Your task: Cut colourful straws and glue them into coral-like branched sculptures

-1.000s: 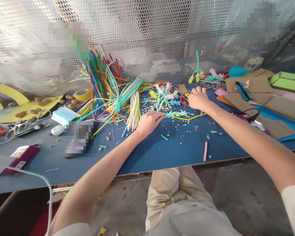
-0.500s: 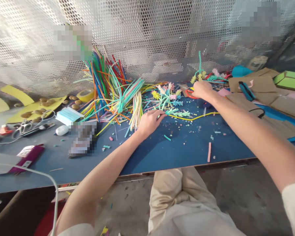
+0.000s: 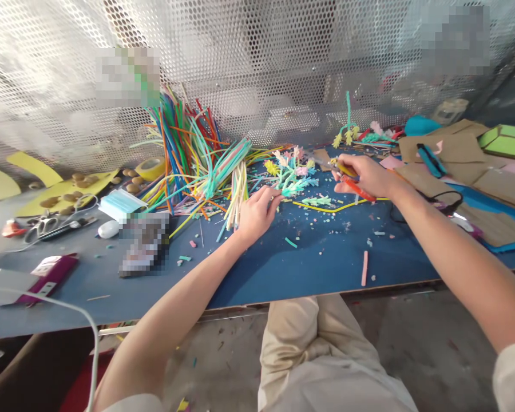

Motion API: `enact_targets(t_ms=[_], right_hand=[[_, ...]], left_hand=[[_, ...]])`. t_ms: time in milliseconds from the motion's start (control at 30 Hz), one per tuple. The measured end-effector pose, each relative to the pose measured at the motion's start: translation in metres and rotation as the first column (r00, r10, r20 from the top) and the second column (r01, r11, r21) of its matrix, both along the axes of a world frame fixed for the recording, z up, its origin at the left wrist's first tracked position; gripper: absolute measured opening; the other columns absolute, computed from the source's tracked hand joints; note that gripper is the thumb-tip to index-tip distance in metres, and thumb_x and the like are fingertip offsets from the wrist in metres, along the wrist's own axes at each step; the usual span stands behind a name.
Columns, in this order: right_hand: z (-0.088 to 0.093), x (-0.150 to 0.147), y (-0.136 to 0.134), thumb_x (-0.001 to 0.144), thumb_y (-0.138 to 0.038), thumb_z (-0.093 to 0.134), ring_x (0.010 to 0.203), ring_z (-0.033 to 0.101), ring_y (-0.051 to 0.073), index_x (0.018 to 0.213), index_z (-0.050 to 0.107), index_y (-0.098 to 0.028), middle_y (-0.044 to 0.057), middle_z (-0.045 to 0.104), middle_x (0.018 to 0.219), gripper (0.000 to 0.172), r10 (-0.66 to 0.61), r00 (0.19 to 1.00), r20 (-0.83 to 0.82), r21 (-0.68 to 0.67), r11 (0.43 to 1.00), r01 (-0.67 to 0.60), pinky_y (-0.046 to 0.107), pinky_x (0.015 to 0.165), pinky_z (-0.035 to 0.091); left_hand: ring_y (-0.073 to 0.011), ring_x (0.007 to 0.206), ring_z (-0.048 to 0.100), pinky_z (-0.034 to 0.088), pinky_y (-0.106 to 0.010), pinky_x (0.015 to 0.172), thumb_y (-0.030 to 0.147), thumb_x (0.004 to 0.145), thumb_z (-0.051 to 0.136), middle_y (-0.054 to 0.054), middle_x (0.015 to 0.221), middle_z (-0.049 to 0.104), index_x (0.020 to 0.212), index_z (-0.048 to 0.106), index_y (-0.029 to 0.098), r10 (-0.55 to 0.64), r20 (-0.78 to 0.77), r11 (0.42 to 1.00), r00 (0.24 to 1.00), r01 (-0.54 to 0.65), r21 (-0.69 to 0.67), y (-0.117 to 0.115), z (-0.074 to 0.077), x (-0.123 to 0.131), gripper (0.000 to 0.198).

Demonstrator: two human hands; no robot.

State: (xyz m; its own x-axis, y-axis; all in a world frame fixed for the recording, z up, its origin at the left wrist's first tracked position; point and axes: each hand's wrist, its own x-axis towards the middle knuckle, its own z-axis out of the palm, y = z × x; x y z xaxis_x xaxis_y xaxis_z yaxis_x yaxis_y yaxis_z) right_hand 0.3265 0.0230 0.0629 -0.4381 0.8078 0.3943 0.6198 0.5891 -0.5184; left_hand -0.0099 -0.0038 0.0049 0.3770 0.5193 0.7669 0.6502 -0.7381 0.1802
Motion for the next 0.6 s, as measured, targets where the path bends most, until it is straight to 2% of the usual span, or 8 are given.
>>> enact_targets(t_ms=[100, 267, 433, 600], right_hand=[[-0.013, -0.001, -0.006, 0.072, -0.064, 0.087, 0.072, 0.051, 0.016, 0.088, 0.050, -0.023, -0.001, 0.059, 0.083, 0.057, 0.129, 0.990, -0.055, 0.000, 0.992, -0.129, 0.030, 0.071, 0.045], [-0.031, 0.004, -0.006, 0.071, -0.060, 0.088, 0.070, 0.045, 0.016, 0.088, 0.048, -0.024, -0.001, 0.055, 0.083, 0.057, 0.115, 0.993, 0.003, 0.098, 0.989, -0.115, 0.029, 0.068, 0.040], [-0.034, 0.010, -0.005, 0.072, -0.060, 0.087, 0.070, 0.041, 0.016, 0.087, 0.045, -0.024, -0.002, 0.050, 0.081, 0.057, 0.113, 0.991, 0.066, 0.165, 0.979, -0.122, 0.029, 0.066, 0.036], [-0.033, 0.013, -0.005, 0.073, -0.060, 0.086, 0.069, 0.038, 0.015, 0.085, 0.043, -0.024, -0.003, 0.048, 0.080, 0.057, 0.110, 0.993, 0.050, 0.152, 0.981, -0.116, 0.029, 0.065, 0.034]], left_hand=[[-0.0153, 0.089, 0.070, 0.051, -0.026, 0.079, 0.035, 0.111, 0.047, -0.006, 0.099, 0.073, 0.105, 0.064, 0.020, -0.030, -0.009, 0.999, 1.000, 0.030, 0.031, 0.000, 0.003, -0.002, 0.024], [-0.0161, 0.092, 0.071, 0.053, -0.026, 0.082, 0.035, 0.110, 0.051, -0.005, 0.098, 0.074, 0.105, 0.064, 0.021, -0.030, -0.057, 0.999, 0.998, 0.031, 0.025, -0.002, 0.003, -0.001, 0.020], [-0.0173, 0.092, 0.071, 0.053, -0.028, 0.084, 0.029, 0.108, 0.054, -0.004, 0.096, 0.074, 0.106, 0.064, 0.021, -0.090, -0.083, 0.992, 0.992, 0.096, 0.077, 0.000, -0.001, 0.000, 0.014], [-0.0191, 0.092, 0.069, 0.052, -0.032, 0.086, 0.029, 0.107, 0.055, -0.006, 0.099, 0.074, 0.106, 0.066, 0.020, -0.062, -0.057, 0.992, 0.996, 0.068, 0.107, 0.001, 0.000, -0.002, 0.014]])
